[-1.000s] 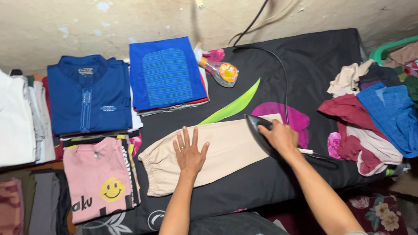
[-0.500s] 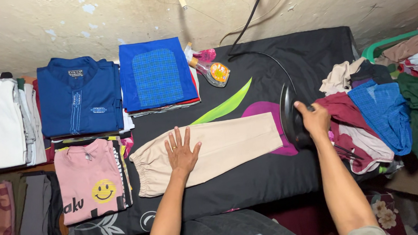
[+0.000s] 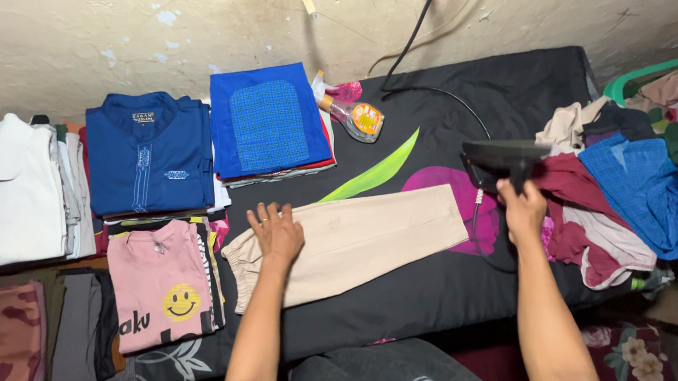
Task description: The person irons a pair of beige trousers on a floral-patterned ironing board. They spray the trousers with water, smooth the fabric, and use an iron to press the legs and waistband. After ironing, the trousers are folded and placed on a stack of folded clothes.
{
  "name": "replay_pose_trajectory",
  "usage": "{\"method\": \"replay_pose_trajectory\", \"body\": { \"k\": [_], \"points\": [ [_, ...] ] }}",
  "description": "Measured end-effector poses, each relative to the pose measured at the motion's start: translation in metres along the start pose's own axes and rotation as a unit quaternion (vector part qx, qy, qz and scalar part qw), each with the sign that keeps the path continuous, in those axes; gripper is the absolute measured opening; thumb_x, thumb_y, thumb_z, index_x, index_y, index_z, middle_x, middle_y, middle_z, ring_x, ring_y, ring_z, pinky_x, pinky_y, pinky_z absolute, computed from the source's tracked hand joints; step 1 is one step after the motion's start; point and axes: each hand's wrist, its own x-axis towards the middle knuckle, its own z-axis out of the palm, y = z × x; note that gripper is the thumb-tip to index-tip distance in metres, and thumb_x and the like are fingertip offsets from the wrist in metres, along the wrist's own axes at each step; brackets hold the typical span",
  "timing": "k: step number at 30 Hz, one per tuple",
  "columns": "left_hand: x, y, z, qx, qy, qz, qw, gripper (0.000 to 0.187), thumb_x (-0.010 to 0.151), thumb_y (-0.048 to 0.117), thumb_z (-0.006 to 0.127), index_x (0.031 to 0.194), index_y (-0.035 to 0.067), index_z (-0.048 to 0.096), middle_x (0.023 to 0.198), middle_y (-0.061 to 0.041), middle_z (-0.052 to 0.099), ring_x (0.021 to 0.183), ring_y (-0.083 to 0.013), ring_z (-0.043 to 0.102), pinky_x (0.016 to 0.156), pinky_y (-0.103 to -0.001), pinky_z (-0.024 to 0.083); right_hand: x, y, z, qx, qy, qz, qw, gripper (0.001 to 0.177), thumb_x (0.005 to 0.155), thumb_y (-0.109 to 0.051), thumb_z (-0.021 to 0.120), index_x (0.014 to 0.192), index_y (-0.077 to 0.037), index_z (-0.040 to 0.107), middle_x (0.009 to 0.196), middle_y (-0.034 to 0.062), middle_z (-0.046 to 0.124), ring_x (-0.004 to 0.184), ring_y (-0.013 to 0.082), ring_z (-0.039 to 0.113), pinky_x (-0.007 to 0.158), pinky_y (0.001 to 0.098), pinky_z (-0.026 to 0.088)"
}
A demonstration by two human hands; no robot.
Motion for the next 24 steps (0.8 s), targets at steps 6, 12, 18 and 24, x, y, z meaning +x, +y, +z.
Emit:
{"method": "replay_pose_trajectory", "body": {
  "k": [6, 12, 18, 24],
  "points": [
    [0.004, -0.027, -0.017, -0.024, -0.044, 0.077, 0.996, 0.030, 0.093, 0.028, 0.060, 0.112, 0.006, 0.068, 0.112, -0.017, 0.068, 0.109, -0.0358, 0.065, 0.111, -0.060, 0.032, -0.003, 0.005, -0.002, -0.015, 0.001, -0.044, 0.999, 0.018, 0.092, -0.008, 0.074, 0.107, -0.002, 0.069, 0.103, 0.0014, 0.072, 0.090, 0.0049, 0.066, 0.080, 0.0218, 0.050],
    [-0.012, -0.041, -0.019, -0.071, 0.004, 0.095, 0.993, 0.028, 0.103, 0.034, 0.058, 0.106, 0.008, 0.069, 0.094, -0.014, 0.072, 0.090, -0.0377, 0.069, 0.086, -0.050, 0.049, -0.006, 0.025, 0.015, -0.189, 0.092, -0.099, 0.973, 0.054, 0.090, -0.031, 0.086, 0.122, 0.003, 0.060, 0.110, 0.0097, 0.067, 0.098, 0.0167, 0.062, 0.086, 0.0320, 0.047],
    [-0.013, -0.057, -0.031, -0.053, -0.001, 0.085, 0.995, 0.041, 0.079, 0.039, 0.076, 0.105, 0.008, 0.072, 0.098, -0.019, 0.073, 0.092, -0.0413, 0.070, 0.084, -0.053, 0.052, -0.081, 0.066, 0.074, -0.272, 0.046, -0.096, 0.956, 0.050, 0.093, -0.034, 0.080, 0.121, 0.001, 0.057, 0.114, 0.0177, 0.059, 0.107, 0.0332, 0.063, 0.094, 0.0401, 0.051],
    [-0.020, -0.059, -0.072, -0.114, -0.220, 0.040, 0.968, 0.040, 0.077, 0.040, 0.080, 0.112, 0.021, 0.076, 0.105, -0.015, 0.075, 0.103, -0.0367, 0.070, 0.088, -0.049, 0.055, -0.066, 0.029, 0.123, -0.490, -0.166, -0.373, 0.770, 0.066, 0.071, -0.007, 0.063, 0.137, -0.010, 0.061, 0.154, 0.0215, 0.047, 0.138, 0.0396, 0.035, 0.105, 0.0567, 0.022]
  ]
}}
